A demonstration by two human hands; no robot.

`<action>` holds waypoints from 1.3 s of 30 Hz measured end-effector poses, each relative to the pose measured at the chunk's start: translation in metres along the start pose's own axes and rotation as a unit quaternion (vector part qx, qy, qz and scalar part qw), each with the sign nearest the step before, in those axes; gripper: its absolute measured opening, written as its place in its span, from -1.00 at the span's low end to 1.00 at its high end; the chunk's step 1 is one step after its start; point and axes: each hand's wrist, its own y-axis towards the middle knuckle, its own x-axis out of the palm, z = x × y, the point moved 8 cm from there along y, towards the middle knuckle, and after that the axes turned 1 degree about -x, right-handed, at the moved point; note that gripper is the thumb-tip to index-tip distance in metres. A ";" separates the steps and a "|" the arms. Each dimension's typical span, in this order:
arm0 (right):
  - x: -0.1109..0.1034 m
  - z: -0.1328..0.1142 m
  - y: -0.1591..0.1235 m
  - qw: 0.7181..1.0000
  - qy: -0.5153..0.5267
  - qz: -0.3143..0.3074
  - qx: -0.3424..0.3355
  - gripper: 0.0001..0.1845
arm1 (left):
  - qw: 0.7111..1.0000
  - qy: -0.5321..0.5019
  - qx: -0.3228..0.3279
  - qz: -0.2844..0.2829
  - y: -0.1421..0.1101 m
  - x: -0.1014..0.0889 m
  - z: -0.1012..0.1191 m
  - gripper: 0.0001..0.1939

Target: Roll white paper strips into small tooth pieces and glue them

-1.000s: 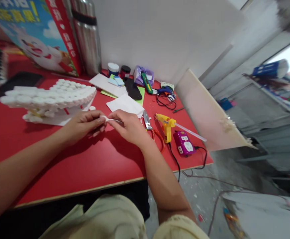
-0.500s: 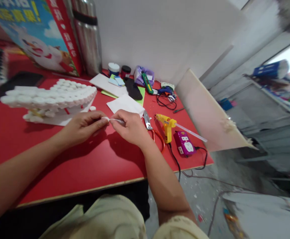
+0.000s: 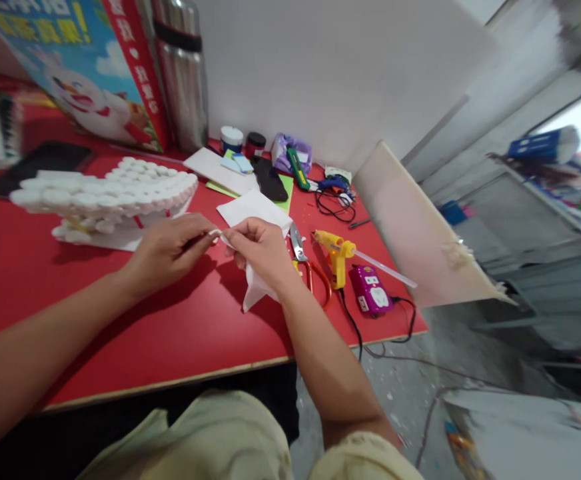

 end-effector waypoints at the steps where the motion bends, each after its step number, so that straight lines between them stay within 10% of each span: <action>1: -0.001 0.000 0.001 1.000 -0.013 0.004 -0.007 -0.76 | 1.000 -0.017 -0.005 0.002 0.000 0.000 -0.001 -0.75; 18: 0.001 -0.006 -0.001 0.994 -0.105 0.000 -0.030 -0.76 | 0.995 -0.045 -0.071 0.048 -0.004 -0.004 -0.005 -0.83; 39: 0.017 0.004 0.005 0.989 0.103 0.006 0.109 -0.77 | 0.976 0.113 0.140 0.127 -0.008 -0.013 0.015 -0.72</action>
